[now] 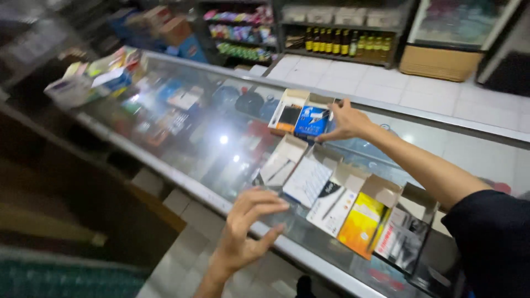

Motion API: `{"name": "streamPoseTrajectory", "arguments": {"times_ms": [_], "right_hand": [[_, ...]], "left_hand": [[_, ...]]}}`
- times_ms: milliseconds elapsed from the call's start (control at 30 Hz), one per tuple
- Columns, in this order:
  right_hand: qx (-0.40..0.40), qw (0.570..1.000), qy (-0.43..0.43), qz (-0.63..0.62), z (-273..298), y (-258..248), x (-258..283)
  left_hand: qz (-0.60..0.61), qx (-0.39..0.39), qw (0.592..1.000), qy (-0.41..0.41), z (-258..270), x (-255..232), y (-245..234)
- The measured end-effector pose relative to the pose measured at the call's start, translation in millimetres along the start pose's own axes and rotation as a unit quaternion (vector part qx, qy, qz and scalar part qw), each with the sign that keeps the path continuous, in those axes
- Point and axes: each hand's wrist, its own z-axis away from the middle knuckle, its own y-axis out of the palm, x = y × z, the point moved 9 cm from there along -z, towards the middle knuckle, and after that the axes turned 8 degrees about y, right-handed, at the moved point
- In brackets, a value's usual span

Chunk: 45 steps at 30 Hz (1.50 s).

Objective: The person organizes stationery items inside a glass display case. They pick up and arrange various notebooks and boxes of pens, placing them neatly in rows within the case.

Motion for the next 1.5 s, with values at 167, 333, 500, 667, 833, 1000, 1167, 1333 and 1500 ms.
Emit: {"name": "streamPoseTrajectory", "arguments": {"times_ms": [167, 333, 500, 667, 833, 1000, 1167, 1333, 1500], "right_hand": [[0.011, 0.996, 0.048, -0.068, 8.2, 18.1, -24.8], [-0.103, 0.975, 0.098, -0.169, 41.6, -36.5, -55.2], [-0.193, 0.938, 0.150, -0.244, 130.5, -101.4, -73.7], [-0.181, 0.951, 0.166, -0.185, 207.9, -122.4, -67.7], [-0.208, 0.950, 0.208, -0.104, 266.1, -120.9, -74.2], [-0.225, 0.946, 0.188, -0.138, 299.4, -125.0, -68.5], [-0.261, 0.941, 0.181, -0.112, 345.0, -141.5, -65.2], [-0.294, 0.927, 0.171, -0.161, 420.8, -151.1, -76.0], [-0.312, 0.905, 0.221, -0.184, 533.0, -158.8, -97.7]], "left_hand": [[0.037, 0.018, 0.998, 0.057, -64.5, 107.9, 9.9], [-0.035, 0.224, 0.973, 0.039, -120.9, 219.2, 74.8], [-0.106, 0.351, 0.926, 0.092, -140.7, 280.2, 151.7], [-0.188, 0.450, 0.861, 0.143, -135.2, 309.2, 218.7], [-0.209, 0.431, 0.858, 0.185, -123.6, 314.4, 232.6], [-0.183, 0.453, 0.859, 0.153, -139.3, 312.9, 237.0], [-0.148, 0.424, 0.877, 0.170, -165.1, 297.9, 232.1], [-0.017, 0.346, 0.932, 0.109, -194.1, 176.9, 207.5], [0.097, 0.326, 0.919, 0.199, -178.4, 4.2, 243.2]]}}
